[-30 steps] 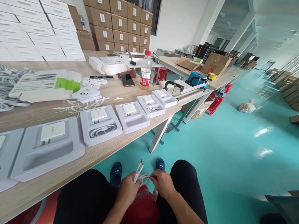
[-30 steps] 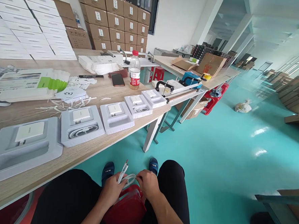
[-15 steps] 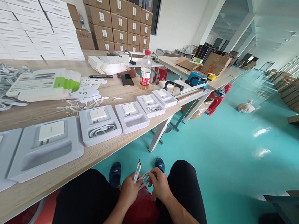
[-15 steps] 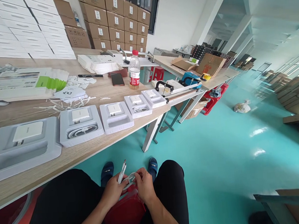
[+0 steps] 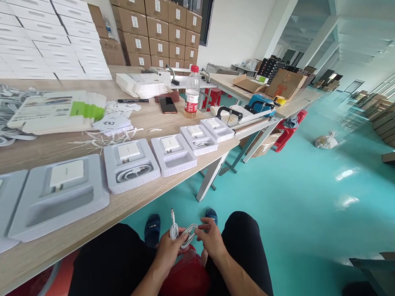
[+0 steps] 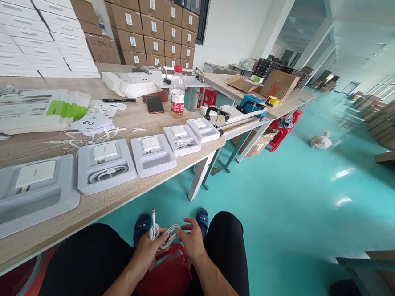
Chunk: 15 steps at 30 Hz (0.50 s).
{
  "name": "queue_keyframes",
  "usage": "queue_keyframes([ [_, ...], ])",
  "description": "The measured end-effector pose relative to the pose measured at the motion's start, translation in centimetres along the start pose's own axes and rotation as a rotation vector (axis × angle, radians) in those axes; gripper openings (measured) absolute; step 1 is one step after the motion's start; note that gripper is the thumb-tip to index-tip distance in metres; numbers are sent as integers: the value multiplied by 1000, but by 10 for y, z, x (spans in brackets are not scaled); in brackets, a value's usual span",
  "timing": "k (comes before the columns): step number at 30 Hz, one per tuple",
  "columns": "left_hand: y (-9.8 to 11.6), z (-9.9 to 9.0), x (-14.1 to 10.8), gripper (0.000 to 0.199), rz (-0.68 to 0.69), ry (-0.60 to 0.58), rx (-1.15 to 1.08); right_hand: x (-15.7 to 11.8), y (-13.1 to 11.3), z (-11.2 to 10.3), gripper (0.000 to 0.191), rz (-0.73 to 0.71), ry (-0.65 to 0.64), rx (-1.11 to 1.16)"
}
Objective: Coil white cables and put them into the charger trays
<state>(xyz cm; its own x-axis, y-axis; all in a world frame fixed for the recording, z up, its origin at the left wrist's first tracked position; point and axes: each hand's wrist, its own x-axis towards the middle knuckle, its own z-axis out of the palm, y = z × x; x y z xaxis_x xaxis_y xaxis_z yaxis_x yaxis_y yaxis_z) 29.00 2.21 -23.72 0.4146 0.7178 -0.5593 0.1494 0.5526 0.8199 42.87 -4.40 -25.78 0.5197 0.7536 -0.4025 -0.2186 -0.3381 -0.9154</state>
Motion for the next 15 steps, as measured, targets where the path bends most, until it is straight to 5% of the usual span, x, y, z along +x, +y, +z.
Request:
queue_keyframes([
  [5, 4, -1, -4, 58, -14, -33, -83, -2, -5, 3, 45, -20, -111, 48],
  [8, 0, -3, -1, 60, -34, 5, -175, 1, -26, -7, 41, -134, -52, 48],
  [11, -10, -5, 11, 63, -125, 47, -286, 5, -80, -31, 42, -378, 156, 26],
  [15, -25, -3, 26, 59, -150, 22, -283, 26, -192, -58, 44, -760, 465, -208],
])
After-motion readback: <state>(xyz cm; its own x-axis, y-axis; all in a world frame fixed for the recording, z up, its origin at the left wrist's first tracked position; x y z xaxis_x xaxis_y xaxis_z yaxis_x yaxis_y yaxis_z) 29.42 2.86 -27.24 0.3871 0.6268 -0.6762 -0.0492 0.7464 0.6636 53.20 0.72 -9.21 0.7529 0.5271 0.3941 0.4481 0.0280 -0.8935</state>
